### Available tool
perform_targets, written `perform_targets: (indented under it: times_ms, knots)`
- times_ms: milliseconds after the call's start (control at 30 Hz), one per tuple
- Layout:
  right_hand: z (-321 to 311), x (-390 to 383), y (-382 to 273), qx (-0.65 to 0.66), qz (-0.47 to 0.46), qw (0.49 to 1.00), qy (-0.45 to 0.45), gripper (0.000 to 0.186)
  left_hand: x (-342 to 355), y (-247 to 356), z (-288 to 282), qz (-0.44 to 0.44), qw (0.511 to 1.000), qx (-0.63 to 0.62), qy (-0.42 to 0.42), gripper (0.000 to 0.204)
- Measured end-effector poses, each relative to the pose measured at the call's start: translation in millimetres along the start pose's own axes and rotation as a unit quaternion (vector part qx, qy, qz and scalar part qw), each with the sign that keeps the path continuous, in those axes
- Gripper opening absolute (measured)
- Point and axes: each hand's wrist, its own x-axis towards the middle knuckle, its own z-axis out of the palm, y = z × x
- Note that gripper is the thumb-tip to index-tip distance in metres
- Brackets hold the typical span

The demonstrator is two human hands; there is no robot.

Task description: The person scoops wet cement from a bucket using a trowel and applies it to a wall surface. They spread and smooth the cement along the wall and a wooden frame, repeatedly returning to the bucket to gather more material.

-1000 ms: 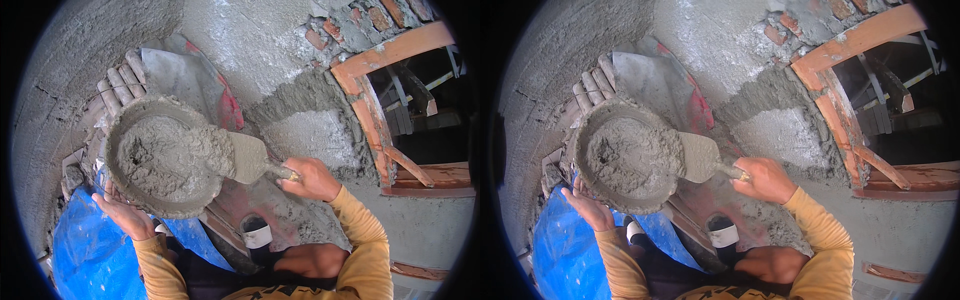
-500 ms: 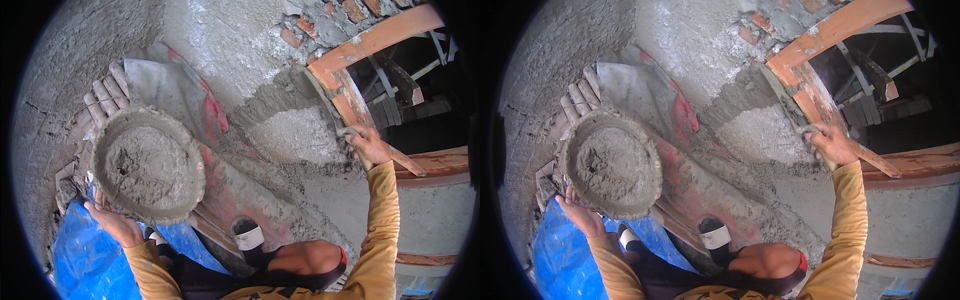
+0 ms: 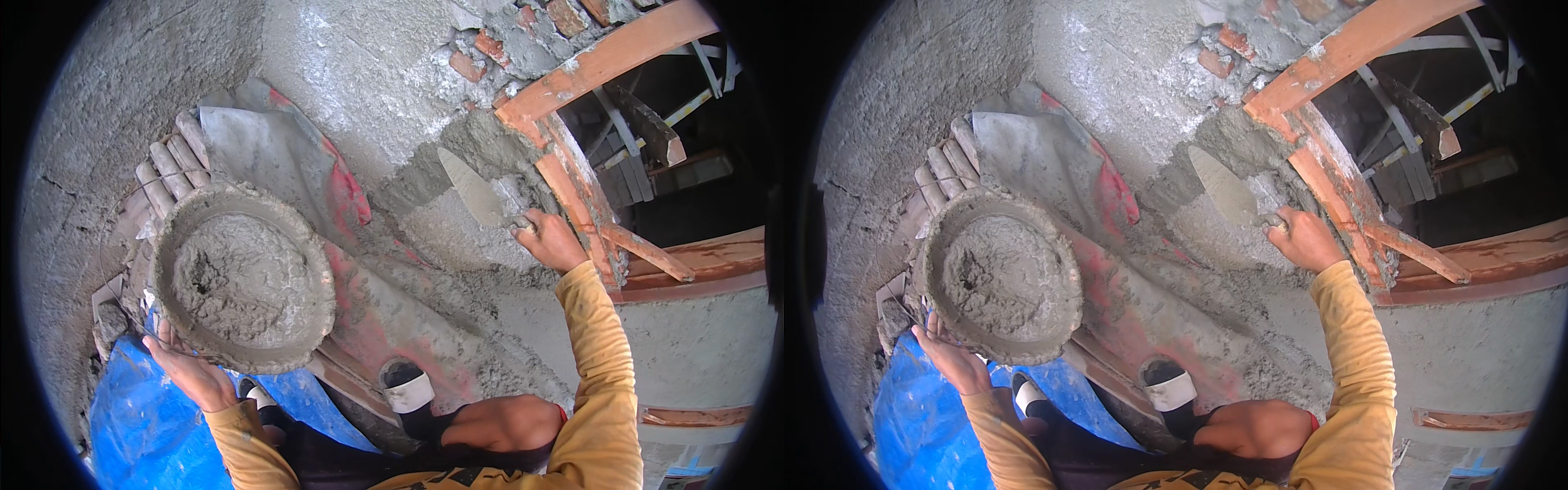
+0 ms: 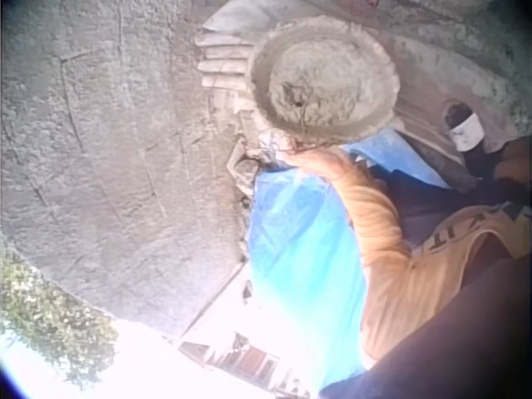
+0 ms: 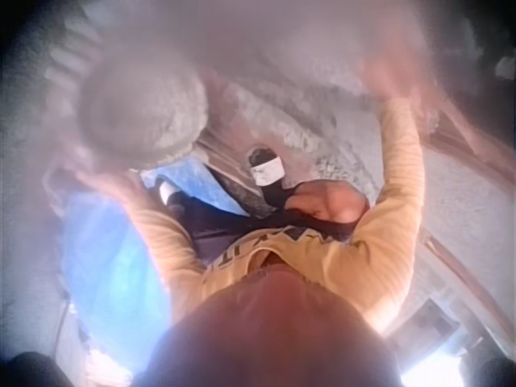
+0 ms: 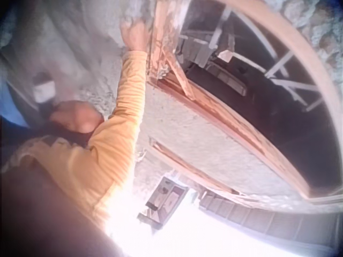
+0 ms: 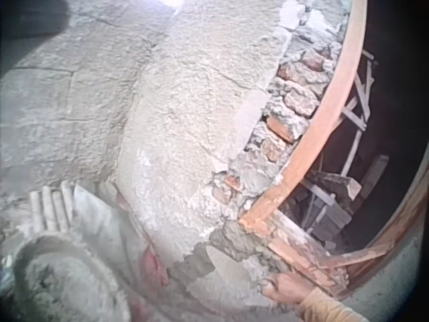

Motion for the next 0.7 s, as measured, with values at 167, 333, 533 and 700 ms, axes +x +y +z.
perform_targets:
  times_ms: [167, 333, 533, 700]
  knots:
    - [-12, -11, 16, 0.026, -0.005, 0.995, 0.099, 0.040, 1, 0, -2, 0.010, 1.000, 0.009, 0.002, 0.064]
    - [-43, -36, 12, 0.105, 0.061, 0.989, 0.087, 0.039, 1, 0, -3, 0.020, 0.999, 0.021, 0.014, 0.063]
    - [-54, -61, 13, 0.051, 0.018, 0.987, 0.152, 0.032, 2, 0, -6, 0.000, 1.000, 0.011, -0.011, 0.065]
    - [-67, -77, 4, -0.071, -0.005, 0.968, 0.240, 0.025, 1, 0, -7, -0.004, 1.000, 0.009, -0.024, 0.067]
